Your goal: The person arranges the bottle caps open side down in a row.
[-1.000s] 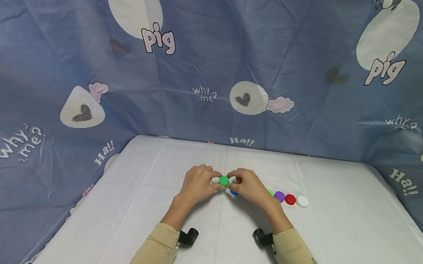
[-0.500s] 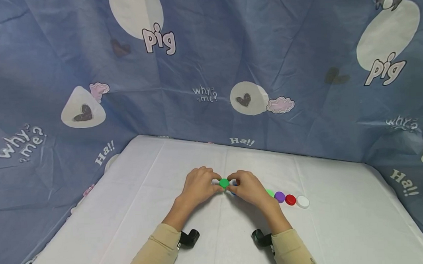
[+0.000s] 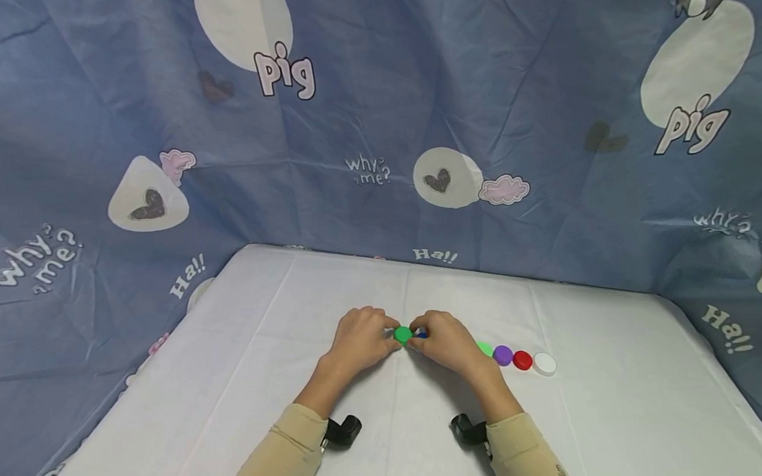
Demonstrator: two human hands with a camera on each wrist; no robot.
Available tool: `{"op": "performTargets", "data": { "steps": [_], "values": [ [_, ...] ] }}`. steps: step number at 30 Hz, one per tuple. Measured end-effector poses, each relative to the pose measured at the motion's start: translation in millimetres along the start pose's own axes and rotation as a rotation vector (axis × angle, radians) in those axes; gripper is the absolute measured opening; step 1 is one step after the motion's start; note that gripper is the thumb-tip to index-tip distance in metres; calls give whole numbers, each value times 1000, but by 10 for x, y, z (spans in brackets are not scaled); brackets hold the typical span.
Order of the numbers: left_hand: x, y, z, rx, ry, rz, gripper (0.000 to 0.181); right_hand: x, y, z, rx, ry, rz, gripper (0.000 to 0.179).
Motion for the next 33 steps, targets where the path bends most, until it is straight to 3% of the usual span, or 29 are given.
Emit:
{"op": "performTargets", "data": {
  "steps": [13,33],
  "values": [
    [-11,-47,4,-17,28,-21,34,-1,-20,-8,-51,13,13,20],
    [-22,-2,-64,24,33,-12,42,55,-42,-66,-14,7,21,25]
  ]
}}
Point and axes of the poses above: each hand's wrist, its own x-axis towards the middle knuckle, its own y-axis out of the back of the hand, z = x × y, the point moved 6 cm from there along x, towards the middle knuckle, and after that the axes turned 7 degrees about y, right-handed, at the moved point
